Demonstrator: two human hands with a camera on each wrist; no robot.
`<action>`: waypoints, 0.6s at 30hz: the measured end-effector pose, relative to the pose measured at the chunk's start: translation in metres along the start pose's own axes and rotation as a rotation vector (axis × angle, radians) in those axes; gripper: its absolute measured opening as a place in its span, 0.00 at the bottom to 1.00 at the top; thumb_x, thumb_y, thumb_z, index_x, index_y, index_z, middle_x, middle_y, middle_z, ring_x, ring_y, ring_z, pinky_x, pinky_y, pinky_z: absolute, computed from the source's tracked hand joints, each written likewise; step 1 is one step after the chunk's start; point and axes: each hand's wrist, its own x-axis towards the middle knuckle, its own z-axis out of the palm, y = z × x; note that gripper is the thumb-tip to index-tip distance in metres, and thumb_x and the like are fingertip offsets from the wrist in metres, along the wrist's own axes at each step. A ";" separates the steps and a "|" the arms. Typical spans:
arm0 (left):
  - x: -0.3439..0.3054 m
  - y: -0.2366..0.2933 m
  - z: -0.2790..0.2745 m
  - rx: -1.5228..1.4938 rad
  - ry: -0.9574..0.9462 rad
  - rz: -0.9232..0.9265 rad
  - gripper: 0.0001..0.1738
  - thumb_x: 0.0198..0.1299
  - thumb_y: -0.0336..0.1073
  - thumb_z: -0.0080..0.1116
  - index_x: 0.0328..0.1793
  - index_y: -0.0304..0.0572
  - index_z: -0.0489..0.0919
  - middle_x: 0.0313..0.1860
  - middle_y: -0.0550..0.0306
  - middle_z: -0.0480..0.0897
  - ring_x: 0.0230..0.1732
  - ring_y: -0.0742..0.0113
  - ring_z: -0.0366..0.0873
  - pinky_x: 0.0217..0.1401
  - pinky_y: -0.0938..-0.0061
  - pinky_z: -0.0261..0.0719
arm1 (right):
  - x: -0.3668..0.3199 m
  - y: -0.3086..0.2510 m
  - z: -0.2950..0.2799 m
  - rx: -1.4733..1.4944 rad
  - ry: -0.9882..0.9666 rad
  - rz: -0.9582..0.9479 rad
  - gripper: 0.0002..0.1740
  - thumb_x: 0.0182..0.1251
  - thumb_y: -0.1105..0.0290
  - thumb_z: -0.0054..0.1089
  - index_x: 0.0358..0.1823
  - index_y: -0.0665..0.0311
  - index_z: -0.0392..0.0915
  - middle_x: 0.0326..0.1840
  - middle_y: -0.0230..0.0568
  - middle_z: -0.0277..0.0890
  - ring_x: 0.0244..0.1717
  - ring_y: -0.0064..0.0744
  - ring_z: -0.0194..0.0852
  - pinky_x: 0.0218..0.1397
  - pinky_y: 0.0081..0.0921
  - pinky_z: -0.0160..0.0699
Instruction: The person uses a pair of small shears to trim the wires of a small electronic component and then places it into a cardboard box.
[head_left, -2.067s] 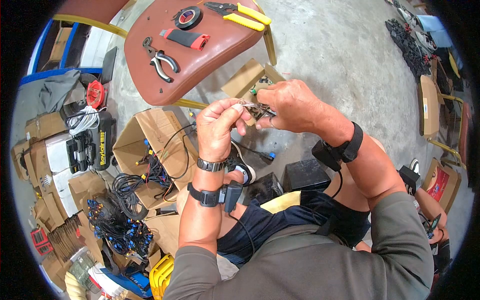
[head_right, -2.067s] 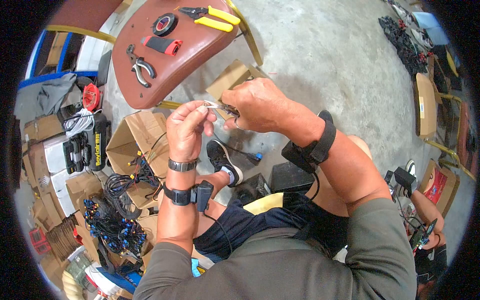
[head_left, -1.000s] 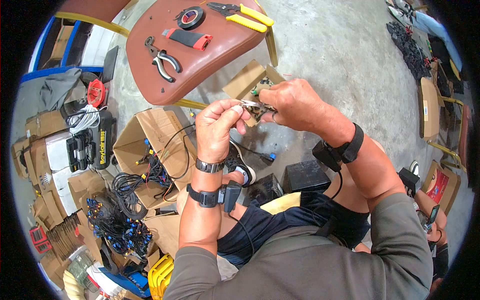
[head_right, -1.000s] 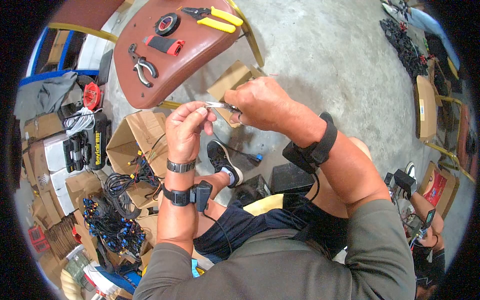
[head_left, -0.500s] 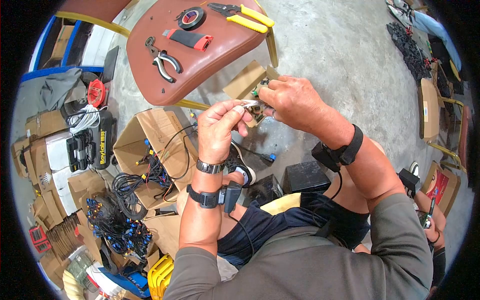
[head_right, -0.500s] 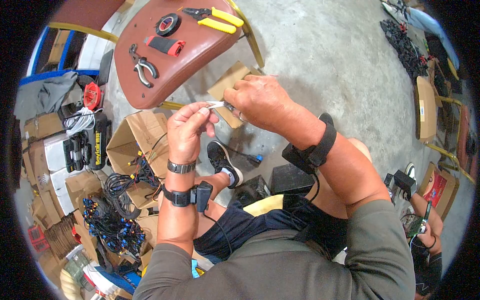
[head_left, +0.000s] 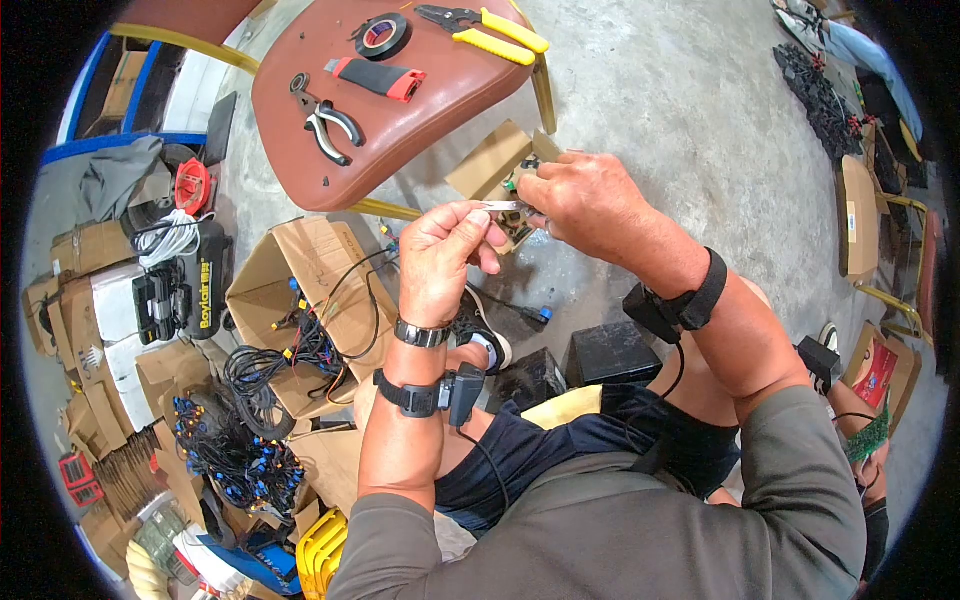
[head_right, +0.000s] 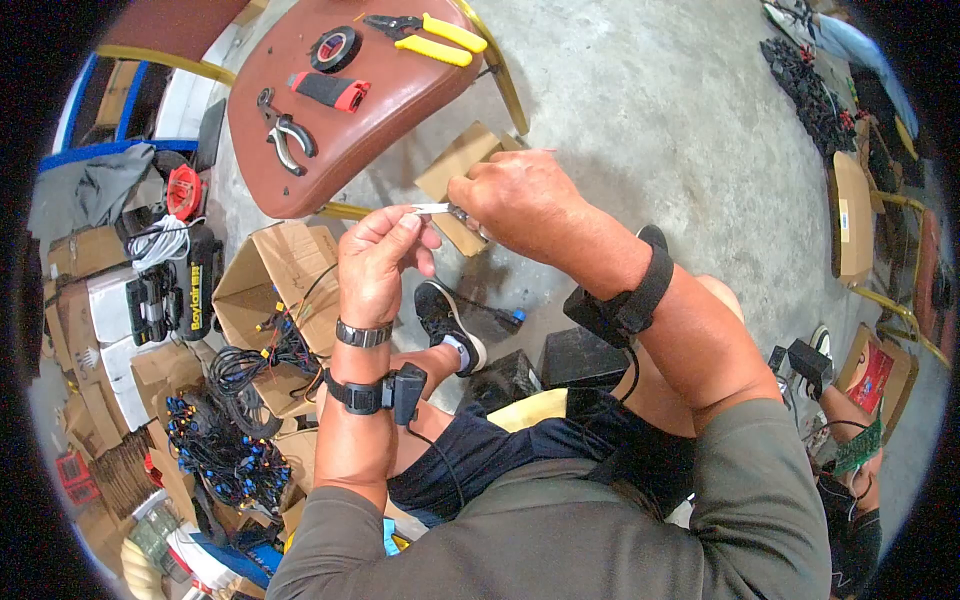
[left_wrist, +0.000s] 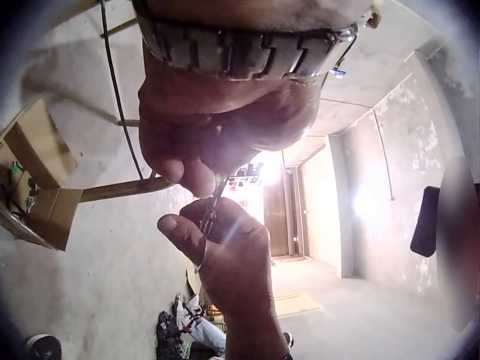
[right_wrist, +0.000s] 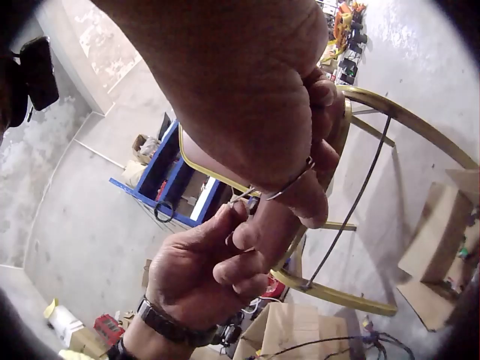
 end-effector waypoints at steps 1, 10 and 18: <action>0.000 0.000 0.000 -0.003 0.000 0.004 0.12 0.68 0.36 0.59 0.48 0.33 0.82 0.32 0.51 0.85 0.23 0.68 0.79 0.26 0.78 0.78 | 0.000 0.001 0.000 0.006 0.004 -0.007 0.03 0.53 0.70 0.61 0.26 0.58 0.76 0.23 0.38 0.79 0.31 0.42 0.85 0.33 0.38 0.82; -0.001 0.003 0.004 -0.029 0.035 0.002 0.10 0.67 0.33 0.60 0.46 0.33 0.82 0.31 0.51 0.85 0.22 0.68 0.79 0.26 0.78 0.78 | -0.001 0.004 0.004 0.030 -0.012 -0.020 0.04 0.54 0.69 0.60 0.26 0.58 0.76 0.21 0.40 0.79 0.27 0.44 0.84 0.29 0.41 0.81; -0.001 0.002 0.008 -0.007 0.061 -0.006 0.08 0.64 0.29 0.60 0.45 0.31 0.82 0.31 0.51 0.85 0.22 0.69 0.79 0.26 0.79 0.78 | -0.001 0.002 0.003 0.031 -0.014 -0.008 0.04 0.54 0.68 0.60 0.26 0.59 0.76 0.21 0.41 0.79 0.27 0.45 0.84 0.30 0.41 0.81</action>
